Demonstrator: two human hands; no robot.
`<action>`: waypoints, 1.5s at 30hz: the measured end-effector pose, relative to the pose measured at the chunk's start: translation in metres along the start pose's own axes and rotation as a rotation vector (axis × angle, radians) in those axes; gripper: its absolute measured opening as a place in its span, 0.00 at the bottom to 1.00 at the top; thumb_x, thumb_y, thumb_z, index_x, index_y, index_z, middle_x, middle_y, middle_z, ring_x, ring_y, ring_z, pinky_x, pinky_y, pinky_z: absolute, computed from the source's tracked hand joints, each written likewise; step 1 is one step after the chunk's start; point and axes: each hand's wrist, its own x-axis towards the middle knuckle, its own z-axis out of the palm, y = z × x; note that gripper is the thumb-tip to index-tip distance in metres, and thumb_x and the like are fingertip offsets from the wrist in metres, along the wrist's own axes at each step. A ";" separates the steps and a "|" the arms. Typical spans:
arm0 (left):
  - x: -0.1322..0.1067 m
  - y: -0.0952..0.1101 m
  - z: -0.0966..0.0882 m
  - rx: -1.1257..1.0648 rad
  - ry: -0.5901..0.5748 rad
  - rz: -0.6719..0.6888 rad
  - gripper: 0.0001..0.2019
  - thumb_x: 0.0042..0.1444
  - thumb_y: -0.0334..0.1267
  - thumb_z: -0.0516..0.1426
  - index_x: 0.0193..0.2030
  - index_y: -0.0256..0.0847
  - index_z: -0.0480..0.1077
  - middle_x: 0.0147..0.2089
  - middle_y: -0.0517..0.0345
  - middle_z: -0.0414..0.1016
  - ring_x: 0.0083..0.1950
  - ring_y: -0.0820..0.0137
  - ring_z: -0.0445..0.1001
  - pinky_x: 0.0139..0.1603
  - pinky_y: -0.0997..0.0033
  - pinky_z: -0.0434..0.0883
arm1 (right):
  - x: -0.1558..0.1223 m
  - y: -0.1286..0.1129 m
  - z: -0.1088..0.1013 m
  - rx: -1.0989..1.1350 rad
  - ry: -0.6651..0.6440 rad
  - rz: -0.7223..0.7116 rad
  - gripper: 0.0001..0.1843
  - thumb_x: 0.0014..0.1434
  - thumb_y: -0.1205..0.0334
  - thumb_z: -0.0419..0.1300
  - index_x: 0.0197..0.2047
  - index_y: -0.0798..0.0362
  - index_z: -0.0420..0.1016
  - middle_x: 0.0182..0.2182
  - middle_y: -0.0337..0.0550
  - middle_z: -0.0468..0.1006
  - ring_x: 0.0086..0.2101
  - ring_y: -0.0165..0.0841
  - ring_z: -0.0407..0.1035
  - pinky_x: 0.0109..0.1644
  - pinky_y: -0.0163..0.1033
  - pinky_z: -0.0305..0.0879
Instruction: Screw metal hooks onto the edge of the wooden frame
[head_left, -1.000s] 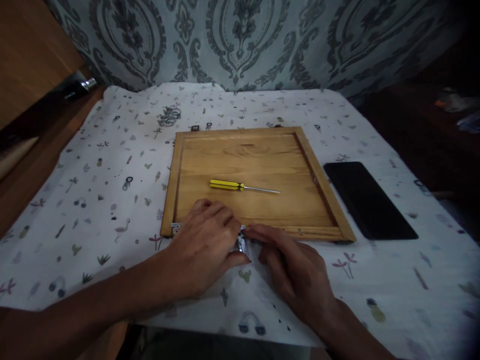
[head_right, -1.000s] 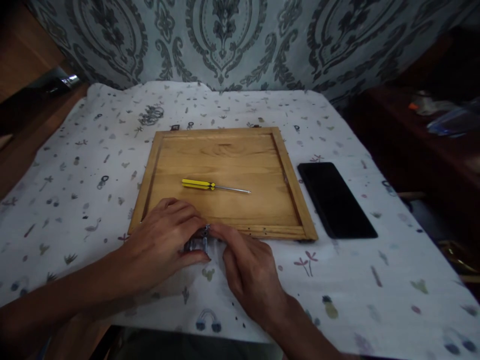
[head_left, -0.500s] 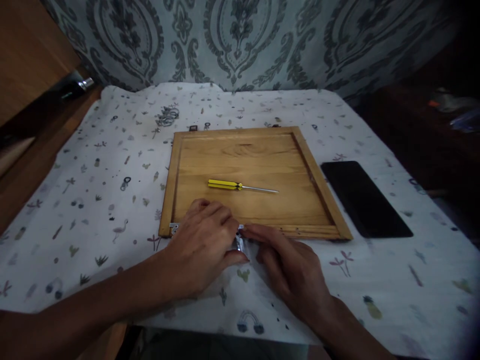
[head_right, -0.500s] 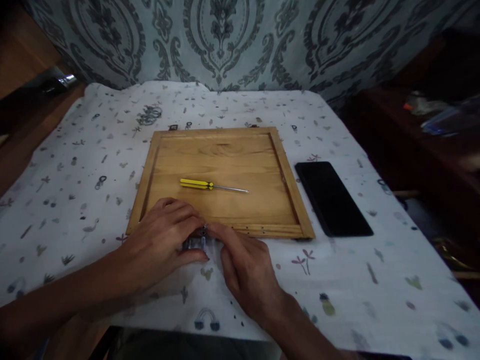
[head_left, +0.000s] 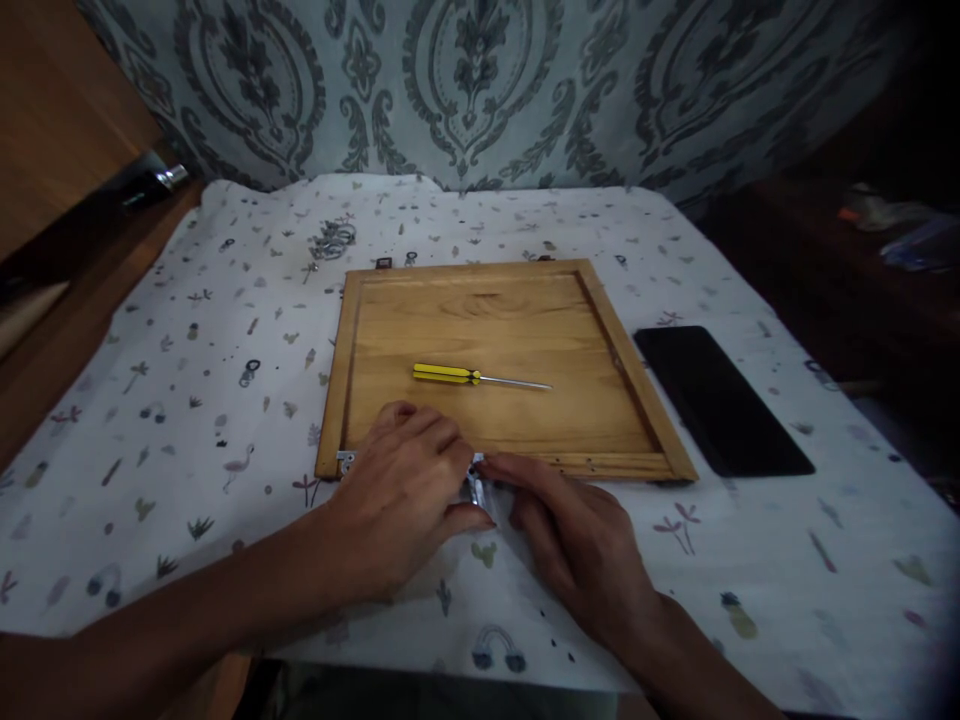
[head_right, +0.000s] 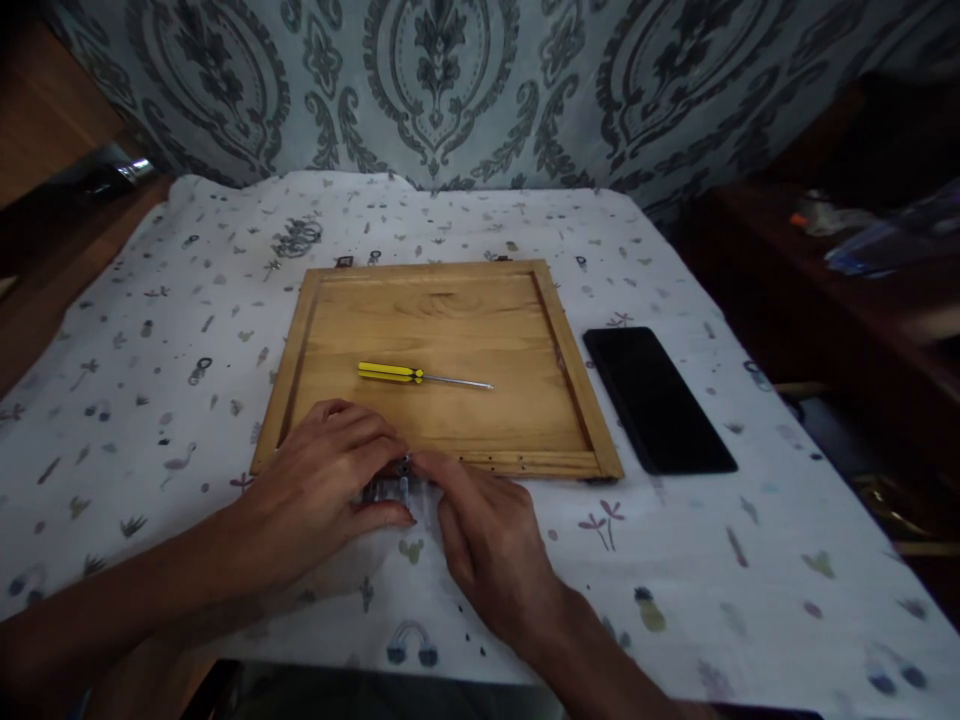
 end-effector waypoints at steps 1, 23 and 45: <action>0.000 0.000 0.000 0.000 -0.006 -0.004 0.17 0.55 0.49 0.64 0.39 0.35 0.74 0.40 0.54 0.76 0.45 0.60 0.72 0.51 0.55 0.65 | 0.000 0.000 0.000 0.002 -0.001 0.006 0.23 0.61 0.77 0.48 0.54 0.49 0.70 0.39 0.41 0.84 0.35 0.32 0.80 0.39 0.36 0.78; -0.001 0.000 0.000 0.008 0.005 0.001 0.17 0.54 0.48 0.65 0.41 0.36 0.74 0.40 0.54 0.75 0.46 0.58 0.72 0.52 0.53 0.64 | -0.006 0.001 -0.001 0.007 0.062 0.021 0.22 0.62 0.76 0.49 0.54 0.48 0.70 0.39 0.39 0.84 0.31 0.31 0.80 0.38 0.36 0.78; 0.000 -0.001 0.001 0.014 0.004 0.005 0.17 0.54 0.50 0.65 0.39 0.36 0.74 0.40 0.55 0.75 0.45 0.59 0.72 0.50 0.54 0.65 | 0.000 0.000 -0.001 0.001 0.014 -0.024 0.21 0.62 0.77 0.49 0.54 0.52 0.68 0.40 0.44 0.84 0.36 0.32 0.81 0.40 0.35 0.78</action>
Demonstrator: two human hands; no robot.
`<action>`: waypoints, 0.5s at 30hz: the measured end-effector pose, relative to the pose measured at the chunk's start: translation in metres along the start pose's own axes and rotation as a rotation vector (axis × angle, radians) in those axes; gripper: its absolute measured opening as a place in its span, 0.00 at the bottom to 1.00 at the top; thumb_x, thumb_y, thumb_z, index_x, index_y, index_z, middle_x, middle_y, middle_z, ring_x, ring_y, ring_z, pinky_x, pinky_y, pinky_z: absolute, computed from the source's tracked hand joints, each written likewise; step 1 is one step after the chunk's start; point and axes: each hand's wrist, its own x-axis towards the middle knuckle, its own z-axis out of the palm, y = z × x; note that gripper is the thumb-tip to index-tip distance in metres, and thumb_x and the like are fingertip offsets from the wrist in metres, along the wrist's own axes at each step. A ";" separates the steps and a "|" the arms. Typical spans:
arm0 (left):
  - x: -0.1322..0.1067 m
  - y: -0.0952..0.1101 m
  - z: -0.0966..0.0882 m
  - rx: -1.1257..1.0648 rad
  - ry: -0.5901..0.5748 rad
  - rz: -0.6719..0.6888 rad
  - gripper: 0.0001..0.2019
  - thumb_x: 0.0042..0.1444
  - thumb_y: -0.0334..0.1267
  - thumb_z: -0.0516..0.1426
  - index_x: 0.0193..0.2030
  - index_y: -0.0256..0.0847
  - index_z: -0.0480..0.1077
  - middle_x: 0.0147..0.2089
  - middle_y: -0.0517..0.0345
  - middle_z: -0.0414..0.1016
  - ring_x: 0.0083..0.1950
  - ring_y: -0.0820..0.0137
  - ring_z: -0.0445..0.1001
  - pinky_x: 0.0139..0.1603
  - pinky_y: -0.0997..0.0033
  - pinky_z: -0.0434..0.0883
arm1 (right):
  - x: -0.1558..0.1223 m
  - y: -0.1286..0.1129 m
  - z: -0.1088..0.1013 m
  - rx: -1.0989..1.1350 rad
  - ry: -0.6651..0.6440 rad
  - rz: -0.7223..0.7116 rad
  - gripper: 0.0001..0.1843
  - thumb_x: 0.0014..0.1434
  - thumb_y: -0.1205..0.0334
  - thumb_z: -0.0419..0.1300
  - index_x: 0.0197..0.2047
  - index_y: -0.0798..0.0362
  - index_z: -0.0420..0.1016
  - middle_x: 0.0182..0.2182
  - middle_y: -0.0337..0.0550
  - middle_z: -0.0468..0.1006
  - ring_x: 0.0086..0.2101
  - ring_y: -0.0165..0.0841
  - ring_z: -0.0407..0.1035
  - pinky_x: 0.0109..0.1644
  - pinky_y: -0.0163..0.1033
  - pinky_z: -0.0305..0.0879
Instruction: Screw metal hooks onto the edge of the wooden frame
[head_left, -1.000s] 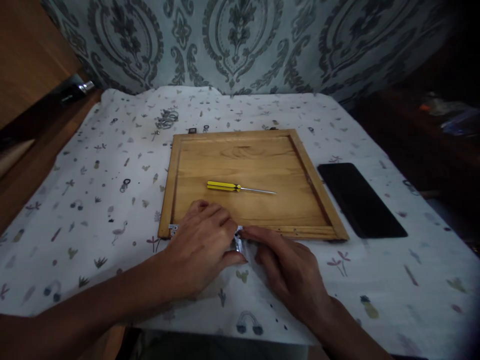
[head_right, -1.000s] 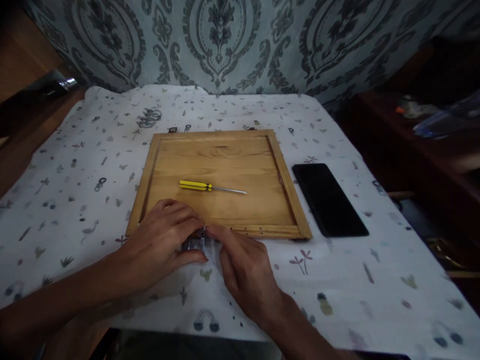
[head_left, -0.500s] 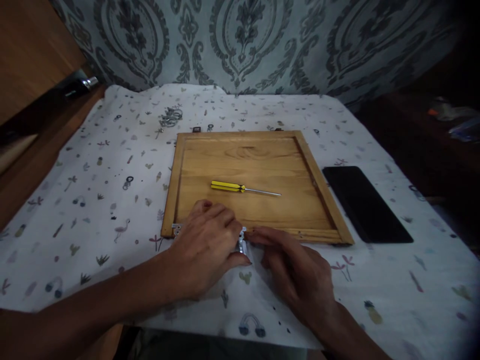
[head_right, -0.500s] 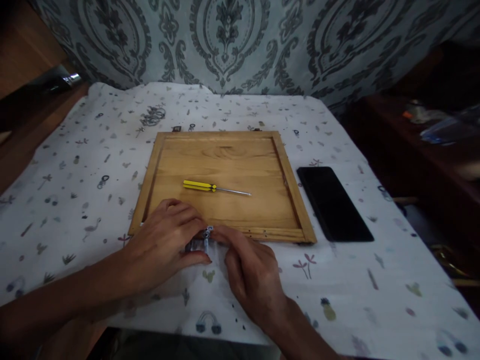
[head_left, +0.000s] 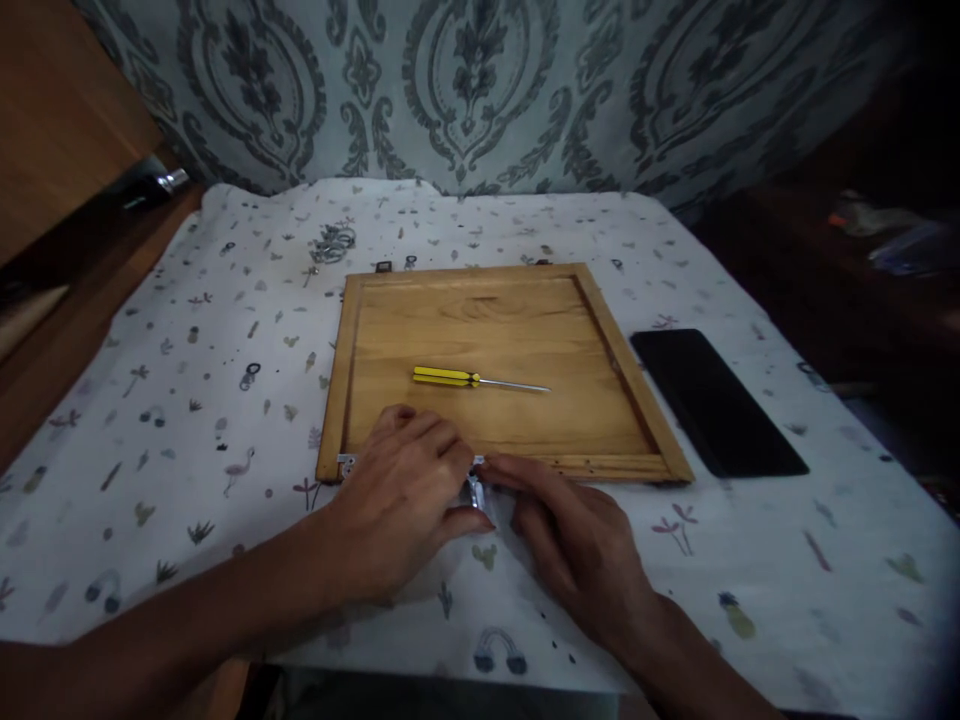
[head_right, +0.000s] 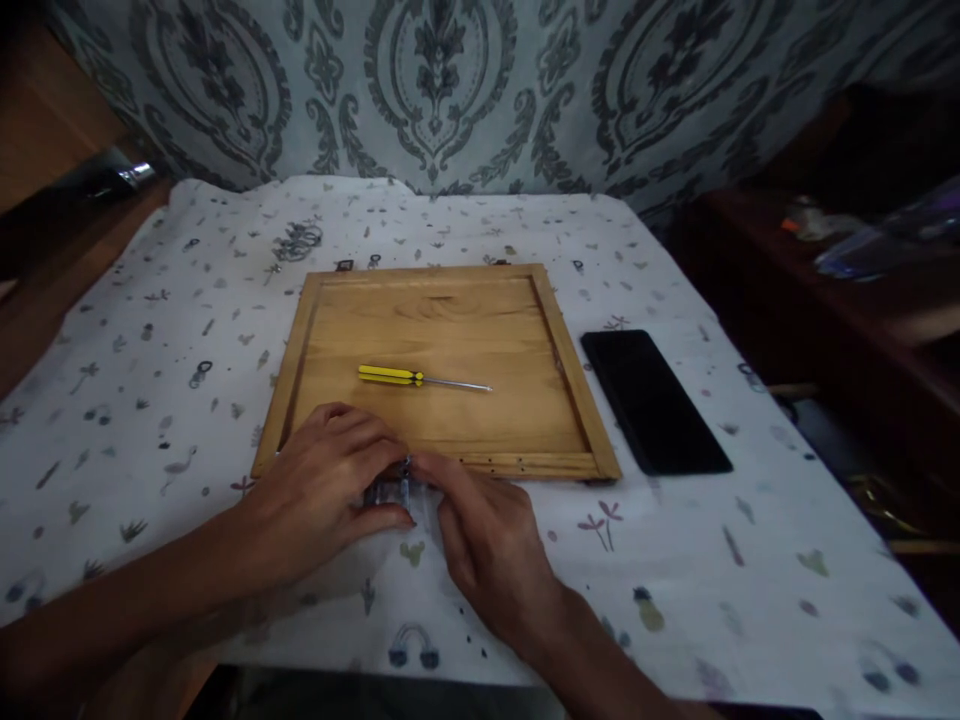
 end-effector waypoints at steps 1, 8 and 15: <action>0.000 -0.001 0.000 -0.003 0.002 -0.001 0.17 0.54 0.50 0.65 0.40 0.36 0.74 0.40 0.55 0.76 0.46 0.59 0.72 0.50 0.54 0.65 | 0.000 0.000 0.000 0.001 -0.002 0.001 0.21 0.62 0.77 0.48 0.54 0.52 0.68 0.40 0.44 0.84 0.36 0.31 0.81 0.39 0.35 0.78; -0.002 -0.004 0.001 -0.021 0.028 0.008 0.18 0.53 0.50 0.66 0.42 0.38 0.74 0.42 0.55 0.77 0.46 0.61 0.73 0.50 0.55 0.65 | 0.001 -0.002 0.004 0.016 0.036 -0.028 0.23 0.61 0.78 0.47 0.55 0.50 0.68 0.39 0.41 0.84 0.36 0.31 0.80 0.39 0.35 0.78; -0.003 -0.006 0.002 0.016 0.026 0.012 0.19 0.55 0.54 0.63 0.42 0.40 0.74 0.42 0.54 0.77 0.46 0.60 0.73 0.49 0.56 0.66 | 0.001 0.000 0.007 -0.024 0.049 -0.051 0.21 0.62 0.77 0.47 0.53 0.54 0.69 0.37 0.43 0.84 0.34 0.32 0.80 0.38 0.36 0.78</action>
